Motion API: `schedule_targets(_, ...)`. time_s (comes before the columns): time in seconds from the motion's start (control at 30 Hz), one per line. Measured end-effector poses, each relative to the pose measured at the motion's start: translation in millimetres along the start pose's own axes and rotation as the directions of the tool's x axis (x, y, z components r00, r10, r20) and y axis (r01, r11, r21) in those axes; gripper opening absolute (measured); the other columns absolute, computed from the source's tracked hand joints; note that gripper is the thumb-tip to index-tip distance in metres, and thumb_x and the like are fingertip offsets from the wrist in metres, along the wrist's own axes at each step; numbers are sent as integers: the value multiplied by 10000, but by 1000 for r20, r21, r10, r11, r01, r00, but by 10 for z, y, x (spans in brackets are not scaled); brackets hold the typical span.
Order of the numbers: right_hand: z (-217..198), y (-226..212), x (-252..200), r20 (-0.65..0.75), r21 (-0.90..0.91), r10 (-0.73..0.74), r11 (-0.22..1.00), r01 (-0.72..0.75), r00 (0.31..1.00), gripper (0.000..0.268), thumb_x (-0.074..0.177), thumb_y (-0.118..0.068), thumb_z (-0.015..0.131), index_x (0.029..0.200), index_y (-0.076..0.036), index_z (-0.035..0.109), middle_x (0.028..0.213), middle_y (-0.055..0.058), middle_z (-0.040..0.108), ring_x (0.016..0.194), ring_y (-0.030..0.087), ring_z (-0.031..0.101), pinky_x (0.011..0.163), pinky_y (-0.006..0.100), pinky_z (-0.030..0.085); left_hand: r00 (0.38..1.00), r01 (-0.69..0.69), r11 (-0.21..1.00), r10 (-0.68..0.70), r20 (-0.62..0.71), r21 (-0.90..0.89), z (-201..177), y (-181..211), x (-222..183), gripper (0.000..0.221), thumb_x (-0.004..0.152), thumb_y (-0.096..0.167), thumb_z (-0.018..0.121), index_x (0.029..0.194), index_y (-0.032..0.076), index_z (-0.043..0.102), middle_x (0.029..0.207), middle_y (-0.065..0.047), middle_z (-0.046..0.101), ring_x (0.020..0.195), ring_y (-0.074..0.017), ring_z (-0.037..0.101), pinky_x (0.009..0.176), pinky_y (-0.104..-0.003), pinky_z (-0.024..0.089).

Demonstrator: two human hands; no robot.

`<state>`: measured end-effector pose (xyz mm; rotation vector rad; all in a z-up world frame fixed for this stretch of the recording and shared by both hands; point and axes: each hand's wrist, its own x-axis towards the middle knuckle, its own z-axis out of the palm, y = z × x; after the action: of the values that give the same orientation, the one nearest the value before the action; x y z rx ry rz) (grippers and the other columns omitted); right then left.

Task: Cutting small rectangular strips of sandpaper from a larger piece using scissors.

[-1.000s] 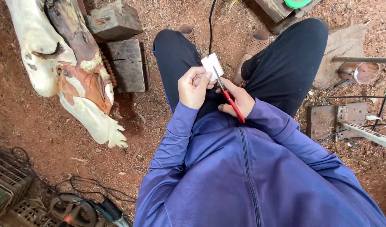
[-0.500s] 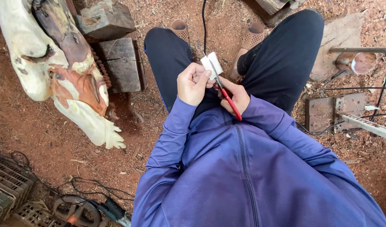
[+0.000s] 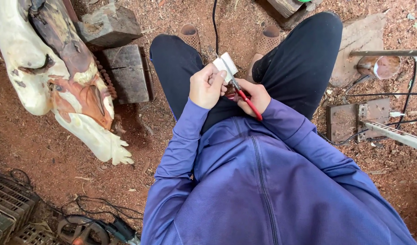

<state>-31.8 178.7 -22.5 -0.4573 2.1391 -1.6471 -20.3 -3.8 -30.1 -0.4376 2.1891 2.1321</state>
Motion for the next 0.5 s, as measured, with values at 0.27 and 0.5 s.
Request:
schedule_targets(0.27,-41,347,-180,99,140,96,984,-110,990,284,803,-111,738,1085,-125,713,778,72,661,737,152,591,661,356,512,983,125,985,-139,116,118,179,108,39,205,928,89,661,728,53,687,513,-107,682,382,-142,663,364,-203,546)
schedule_targets(0.5,62,497,-170,-17,190,130,974,-125,991,314,774,-21,595,1071,-76,681,732,73,579,701,168,573,662,295,486,967,202,973,-217,135,113,217,79,172,210,919,77,645,717,36,681,506,-121,675,383,-153,667,357,-207,551)
